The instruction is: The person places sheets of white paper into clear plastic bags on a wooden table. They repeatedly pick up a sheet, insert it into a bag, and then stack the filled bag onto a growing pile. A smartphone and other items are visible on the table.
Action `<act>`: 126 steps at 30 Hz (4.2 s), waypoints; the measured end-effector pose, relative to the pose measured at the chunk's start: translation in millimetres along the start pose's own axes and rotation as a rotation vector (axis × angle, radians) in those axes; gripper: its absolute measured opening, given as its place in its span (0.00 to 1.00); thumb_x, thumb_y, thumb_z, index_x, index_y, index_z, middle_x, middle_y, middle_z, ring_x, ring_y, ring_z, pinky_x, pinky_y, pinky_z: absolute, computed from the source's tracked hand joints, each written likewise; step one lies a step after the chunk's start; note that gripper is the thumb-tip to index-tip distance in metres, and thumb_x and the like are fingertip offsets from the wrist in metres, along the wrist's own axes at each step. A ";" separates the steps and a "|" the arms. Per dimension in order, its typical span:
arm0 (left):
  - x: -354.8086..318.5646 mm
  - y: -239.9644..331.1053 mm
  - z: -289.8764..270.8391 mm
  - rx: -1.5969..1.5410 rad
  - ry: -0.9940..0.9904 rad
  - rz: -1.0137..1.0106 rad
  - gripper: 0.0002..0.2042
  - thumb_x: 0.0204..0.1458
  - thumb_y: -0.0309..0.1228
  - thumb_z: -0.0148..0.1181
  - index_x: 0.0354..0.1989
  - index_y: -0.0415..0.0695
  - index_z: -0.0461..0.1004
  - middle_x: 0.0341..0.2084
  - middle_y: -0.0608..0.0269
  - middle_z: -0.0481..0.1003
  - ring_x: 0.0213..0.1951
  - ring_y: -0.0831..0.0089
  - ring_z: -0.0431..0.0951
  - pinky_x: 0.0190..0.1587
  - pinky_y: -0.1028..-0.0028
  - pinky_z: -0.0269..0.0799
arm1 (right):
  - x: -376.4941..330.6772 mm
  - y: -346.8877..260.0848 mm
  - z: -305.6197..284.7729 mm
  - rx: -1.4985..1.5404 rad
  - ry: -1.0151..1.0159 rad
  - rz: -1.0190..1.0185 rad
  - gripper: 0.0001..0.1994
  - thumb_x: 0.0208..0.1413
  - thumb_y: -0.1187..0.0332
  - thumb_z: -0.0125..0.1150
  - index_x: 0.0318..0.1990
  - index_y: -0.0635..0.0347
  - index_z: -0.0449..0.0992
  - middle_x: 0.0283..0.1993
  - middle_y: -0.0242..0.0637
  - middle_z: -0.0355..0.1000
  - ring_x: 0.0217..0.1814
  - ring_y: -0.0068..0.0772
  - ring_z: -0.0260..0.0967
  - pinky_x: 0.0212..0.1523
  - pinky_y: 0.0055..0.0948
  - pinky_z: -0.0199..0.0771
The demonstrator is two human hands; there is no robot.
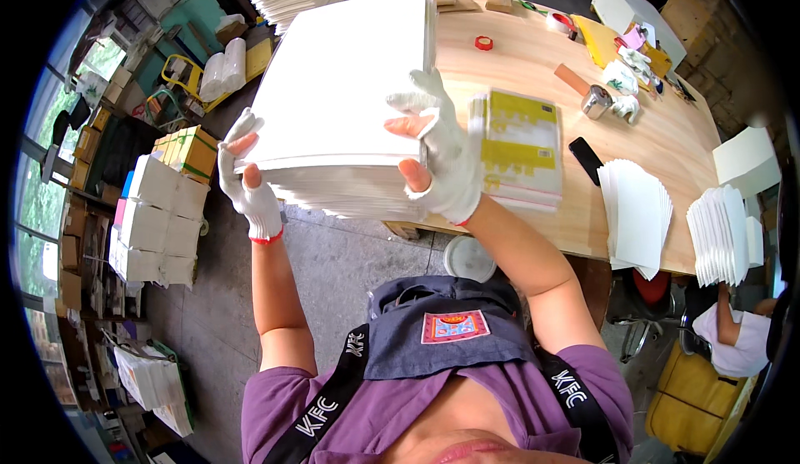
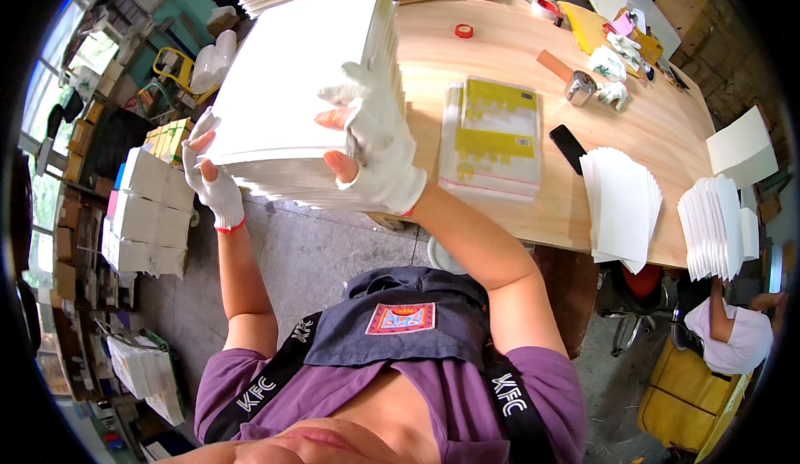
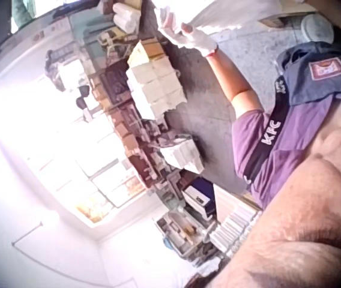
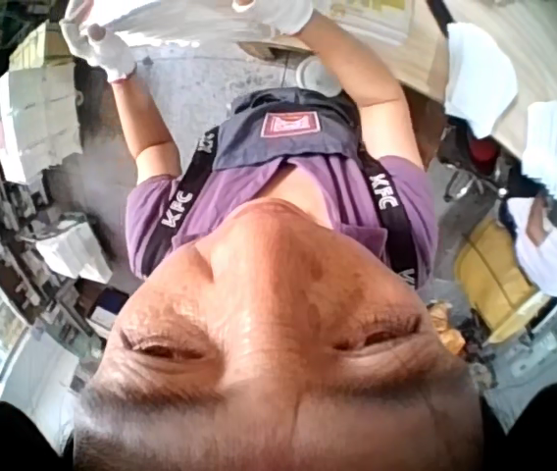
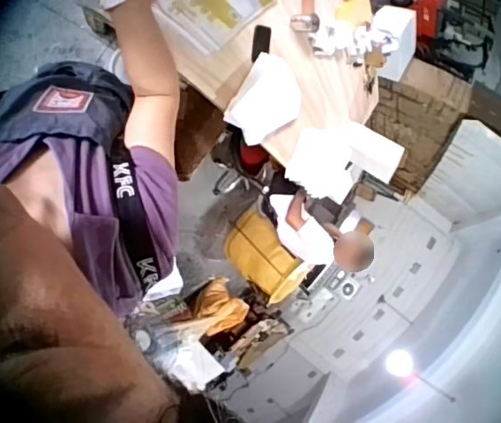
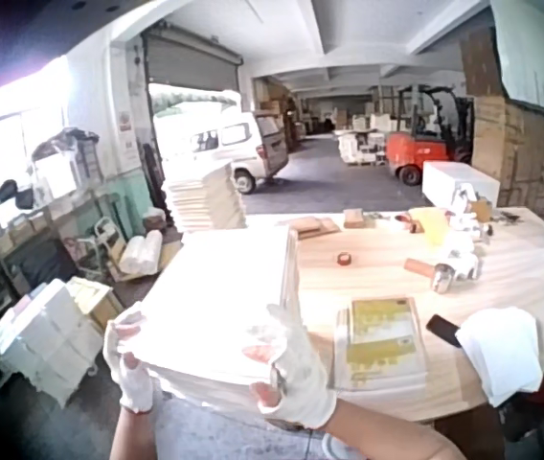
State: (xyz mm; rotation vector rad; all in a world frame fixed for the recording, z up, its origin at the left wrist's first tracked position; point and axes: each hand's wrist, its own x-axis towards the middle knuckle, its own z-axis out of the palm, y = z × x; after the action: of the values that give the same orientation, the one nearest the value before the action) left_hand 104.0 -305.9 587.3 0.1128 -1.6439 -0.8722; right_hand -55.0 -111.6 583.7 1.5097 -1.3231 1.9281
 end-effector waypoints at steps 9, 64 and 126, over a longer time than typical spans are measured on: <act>2.6 -8.9 -9.8 -0.073 -0.021 -0.027 0.37 0.51 0.61 0.49 0.47 0.31 0.68 0.52 0.46 0.69 0.54 0.61 0.68 0.57 0.65 0.61 | 5.1 -1.2 -0.5 -0.041 -0.037 -0.025 0.23 0.56 0.45 0.51 0.40 0.57 0.75 0.47 0.42 0.71 0.63 0.48 0.58 0.58 0.41 0.61; -253.5 -96.4 321.4 0.418 -1.314 0.261 0.13 0.41 0.30 0.60 0.38 0.49 0.71 0.37 0.58 0.70 0.41 0.58 0.71 0.43 0.64 0.70 | -278.3 -141.7 -339.9 0.354 0.725 1.165 0.34 0.48 0.60 0.57 0.62 0.69 0.56 0.59 0.44 0.63 0.58 0.36 0.63 0.58 0.32 0.64; -422.4 -19.3 266.5 -0.576 -0.761 -1.834 0.14 0.61 0.36 0.45 0.52 0.44 0.66 0.47 0.58 0.71 0.49 0.62 0.73 0.48 0.65 0.73 | -336.5 -30.6 -183.0 0.418 0.895 1.343 0.16 0.63 0.67 0.45 0.56 0.62 0.61 0.48 0.40 0.66 0.51 0.39 0.69 0.52 0.31 0.72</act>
State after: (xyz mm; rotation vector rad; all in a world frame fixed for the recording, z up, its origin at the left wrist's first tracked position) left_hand -17.7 24.9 232.9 1.0898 -1.5256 -2.9924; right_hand -11.5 141.4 297.8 -0.5716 -1.5754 3.1227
